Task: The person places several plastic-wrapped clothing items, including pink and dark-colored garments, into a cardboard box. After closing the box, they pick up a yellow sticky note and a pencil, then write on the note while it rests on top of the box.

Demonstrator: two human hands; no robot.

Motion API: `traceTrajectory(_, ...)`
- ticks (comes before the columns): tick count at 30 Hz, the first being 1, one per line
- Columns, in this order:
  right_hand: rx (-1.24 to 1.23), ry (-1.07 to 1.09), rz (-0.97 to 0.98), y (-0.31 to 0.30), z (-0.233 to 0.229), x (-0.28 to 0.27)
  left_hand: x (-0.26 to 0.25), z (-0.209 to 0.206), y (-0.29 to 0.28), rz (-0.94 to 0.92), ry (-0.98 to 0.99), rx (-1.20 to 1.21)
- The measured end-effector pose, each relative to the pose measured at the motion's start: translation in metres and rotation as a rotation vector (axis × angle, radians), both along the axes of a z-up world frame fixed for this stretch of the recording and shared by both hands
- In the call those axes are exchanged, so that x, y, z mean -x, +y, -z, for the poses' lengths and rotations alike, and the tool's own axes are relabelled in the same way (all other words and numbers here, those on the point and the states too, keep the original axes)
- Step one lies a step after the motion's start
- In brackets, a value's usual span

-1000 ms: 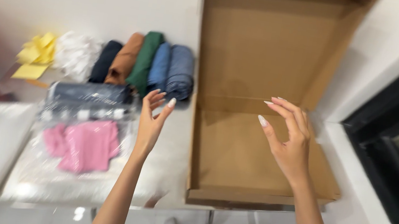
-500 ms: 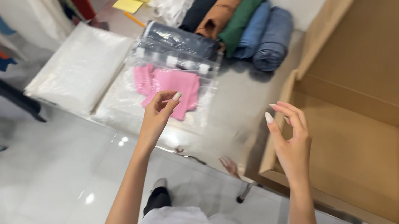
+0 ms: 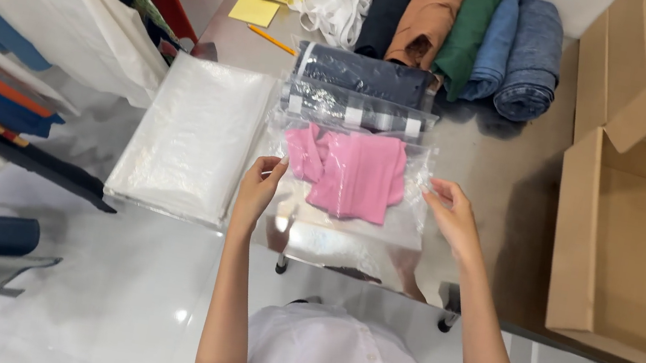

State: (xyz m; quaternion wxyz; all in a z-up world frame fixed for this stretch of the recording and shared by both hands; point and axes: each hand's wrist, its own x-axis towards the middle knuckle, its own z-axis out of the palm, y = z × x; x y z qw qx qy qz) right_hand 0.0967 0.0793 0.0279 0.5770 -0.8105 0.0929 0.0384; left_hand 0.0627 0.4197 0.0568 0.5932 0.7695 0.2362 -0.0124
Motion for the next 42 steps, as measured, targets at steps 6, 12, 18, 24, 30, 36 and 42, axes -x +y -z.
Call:
traceTrajectory(6, 0.111, 0.181, 0.22, 0.005, 0.081, -0.041, -0.06, 0.071, 0.037, 0.005, -0.012, -0.165)
traceTrajectory(12, -0.018, 0.195, 0.353, 0.026, 0.071, -0.049, -0.095, 0.131, 0.052, 0.028, 0.078, -0.165)
traceTrajectory(18, 0.131, 0.209, 0.304, -0.003, 0.158, -0.078, -0.109, 0.124, 0.055, 0.069, 0.201, -0.149)
traceTrajectory(24, 0.45, 0.154, 0.18, -0.005, 0.159, -0.073, -0.123, 0.169, 0.04, 0.103, 0.009, -0.039)
traceTrajectory(30, 0.541, -0.203, 0.127, 0.005, 0.075, -0.052, -0.085, 0.062, 0.007, 0.115, -0.148, 0.115)
traceTrajectory(36, 0.304, -0.247, 0.18, -0.086, -0.042, -0.021, -0.085, -0.02, -0.073, 0.147, -0.13, 0.374)
traceTrajectory(42, 0.172, -0.211, 0.346, -0.285, -0.076, 0.016, -0.069, -0.102, -0.223, 0.409, -0.199, 0.393)
